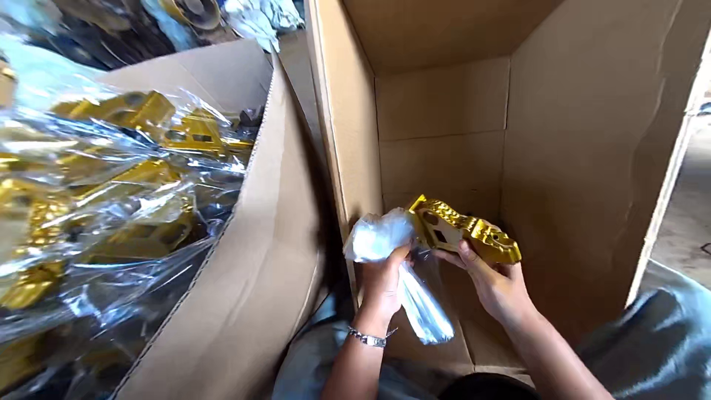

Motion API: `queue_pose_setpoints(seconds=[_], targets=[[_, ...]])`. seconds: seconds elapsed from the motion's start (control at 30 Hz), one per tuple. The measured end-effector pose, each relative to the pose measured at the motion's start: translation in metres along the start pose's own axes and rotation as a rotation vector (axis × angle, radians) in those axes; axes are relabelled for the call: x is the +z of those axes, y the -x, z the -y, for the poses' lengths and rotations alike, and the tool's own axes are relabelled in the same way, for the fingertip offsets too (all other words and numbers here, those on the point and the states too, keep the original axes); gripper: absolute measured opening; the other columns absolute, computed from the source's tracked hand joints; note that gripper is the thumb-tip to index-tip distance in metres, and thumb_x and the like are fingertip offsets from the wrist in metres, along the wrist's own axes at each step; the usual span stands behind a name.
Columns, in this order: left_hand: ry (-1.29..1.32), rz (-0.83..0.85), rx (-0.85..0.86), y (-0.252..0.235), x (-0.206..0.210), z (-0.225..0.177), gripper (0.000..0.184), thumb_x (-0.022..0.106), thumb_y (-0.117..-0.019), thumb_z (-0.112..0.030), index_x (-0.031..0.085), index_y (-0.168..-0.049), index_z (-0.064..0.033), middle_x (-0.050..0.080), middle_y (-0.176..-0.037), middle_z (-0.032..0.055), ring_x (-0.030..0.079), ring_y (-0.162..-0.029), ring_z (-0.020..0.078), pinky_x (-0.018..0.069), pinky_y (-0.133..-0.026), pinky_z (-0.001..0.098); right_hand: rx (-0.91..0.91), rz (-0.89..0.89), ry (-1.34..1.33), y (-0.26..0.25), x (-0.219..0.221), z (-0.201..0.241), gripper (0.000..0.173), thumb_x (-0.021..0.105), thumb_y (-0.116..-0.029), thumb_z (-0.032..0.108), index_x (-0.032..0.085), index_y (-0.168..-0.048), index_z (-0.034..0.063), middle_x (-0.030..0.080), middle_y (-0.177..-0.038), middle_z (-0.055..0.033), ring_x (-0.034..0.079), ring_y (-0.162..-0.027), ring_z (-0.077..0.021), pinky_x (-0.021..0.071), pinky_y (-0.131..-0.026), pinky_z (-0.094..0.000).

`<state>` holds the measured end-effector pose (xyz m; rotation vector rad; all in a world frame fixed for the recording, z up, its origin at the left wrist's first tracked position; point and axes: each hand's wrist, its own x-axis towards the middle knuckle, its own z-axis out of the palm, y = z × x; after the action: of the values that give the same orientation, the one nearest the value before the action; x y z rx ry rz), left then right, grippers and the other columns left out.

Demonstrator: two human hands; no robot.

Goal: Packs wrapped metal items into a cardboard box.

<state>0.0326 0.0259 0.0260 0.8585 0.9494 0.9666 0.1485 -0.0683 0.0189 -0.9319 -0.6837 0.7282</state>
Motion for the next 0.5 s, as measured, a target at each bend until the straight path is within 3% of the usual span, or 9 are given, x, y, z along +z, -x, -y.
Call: queue_pose_setpoints(seconds=[0.03,0.13,0.17,0.2,0.27,0.3,0.37,0.43,0.5], targets=[[0.052,0.042,-0.047,0.002,-0.001,-0.006,0.012,0.058,-0.0922,0.007,0.061,-0.096,-0.0033,0.060,-0.072,0.0011,0.057,-0.058,0.0075,0.0526,-0.057,0.0225,-0.106,0.029,0.053,0.000,0.002,-0.002,0.035,0.064,-0.0950,0.001,0.055,-0.129,0.0003,0.070,-0.120,-0.0042,0.074,-0.102,-0.0213,0.0653,-0.089,-0.0422],[0.176,0.081,-0.085,0.009,-0.005,-0.025,0.025,0.041,-0.0942,0.007,0.059,-0.085,-0.0081,0.061,-0.064,-0.0016,0.059,-0.055,0.0051,0.0540,-0.056,0.0200,-0.338,0.264,0.344,0.003,-0.009,0.003,0.040,0.068,-0.0951,0.012,0.063,-0.134,0.0156,0.068,-0.132,0.0087,0.065,-0.120,-0.0048,0.0565,-0.102,-0.0270],[0.169,0.073,-0.066,0.009,-0.007,-0.029,0.027,0.039,-0.0933,0.007,0.059,-0.085,-0.0089,0.062,-0.065,-0.0021,0.060,-0.056,0.0046,0.0541,-0.057,0.0199,-0.253,0.255,0.295,0.006,-0.011,0.007,0.035,0.068,-0.0968,0.017,0.064,-0.132,0.0154,0.070,-0.128,0.0096,0.065,-0.118,-0.0040,0.0561,-0.102,-0.0266],[0.164,0.073,-0.029,0.006,-0.009,-0.030,0.025,0.042,-0.0925,0.009,0.061,-0.086,-0.0070,0.062,-0.066,-0.0008,0.059,-0.056,0.0054,0.0536,-0.057,0.0206,-0.088,0.169,0.141,0.009,-0.011,0.011,0.034,0.069,-0.0967,0.024,0.063,-0.128,0.0108,0.072,-0.120,0.0041,0.069,-0.112,-0.0101,0.0589,-0.098,-0.0329],[0.142,0.089,0.012,0.001,-0.012,-0.028,0.019,0.049,-0.0940,0.009,0.061,-0.090,-0.0047,0.061,-0.069,0.0009,0.057,-0.056,0.0065,0.0531,-0.056,0.0212,0.159,0.019,-0.178,0.000,-0.011,0.024,0.062,0.073,-0.0907,0.043,0.050,-0.133,0.0042,0.070,-0.121,-0.0098,0.069,-0.113,-0.0257,0.0578,-0.099,-0.0486],[0.131,0.095,0.001,0.001,-0.011,-0.027,0.018,0.050,-0.0949,0.008,0.062,-0.091,-0.0050,0.061,-0.068,0.0005,0.056,-0.056,0.0063,0.0525,-0.056,0.0209,0.222,0.005,-0.252,-0.007,-0.011,0.027,0.069,0.071,-0.0895,0.049,0.045,-0.137,0.0066,0.068,-0.125,-0.0103,0.067,-0.117,-0.0268,0.0559,-0.100,-0.0501],[0.118,0.119,-0.034,0.004,-0.009,-0.028,0.017,0.052,-0.0958,0.008,0.062,-0.092,-0.0050,0.061,-0.069,0.0008,0.057,-0.056,0.0065,0.0527,-0.057,0.0208,0.300,0.027,-0.286,-0.014,-0.007,0.026,0.061,0.064,-0.0934,0.047,0.047,-0.135,0.0076,0.069,-0.122,-0.0111,0.069,-0.113,-0.0265,0.0580,-0.096,-0.0484],[0.088,0.132,-0.043,0.010,-0.006,-0.028,0.018,0.051,-0.0932,0.010,0.062,-0.094,-0.0042,0.063,-0.072,0.0016,0.059,-0.060,0.0071,0.0537,-0.059,0.0216,0.346,0.042,-0.225,-0.015,0.001,0.020,0.041,0.045,-0.1036,0.034,0.047,-0.131,0.0039,0.072,-0.114,-0.0127,0.072,-0.103,-0.0248,0.0610,-0.089,-0.0442],[0.067,0.129,-0.053,0.012,-0.005,-0.028,0.016,0.053,-0.0937,0.009,0.062,-0.093,-0.0041,0.062,-0.070,0.0011,0.058,-0.058,0.0073,0.0534,-0.058,0.0220,0.351,0.051,-0.225,-0.018,0.004,0.018,0.041,0.037,-0.1057,0.036,0.045,-0.131,0.0044,0.071,-0.112,-0.0123,0.073,-0.101,-0.0241,0.0611,-0.088,-0.0435]])
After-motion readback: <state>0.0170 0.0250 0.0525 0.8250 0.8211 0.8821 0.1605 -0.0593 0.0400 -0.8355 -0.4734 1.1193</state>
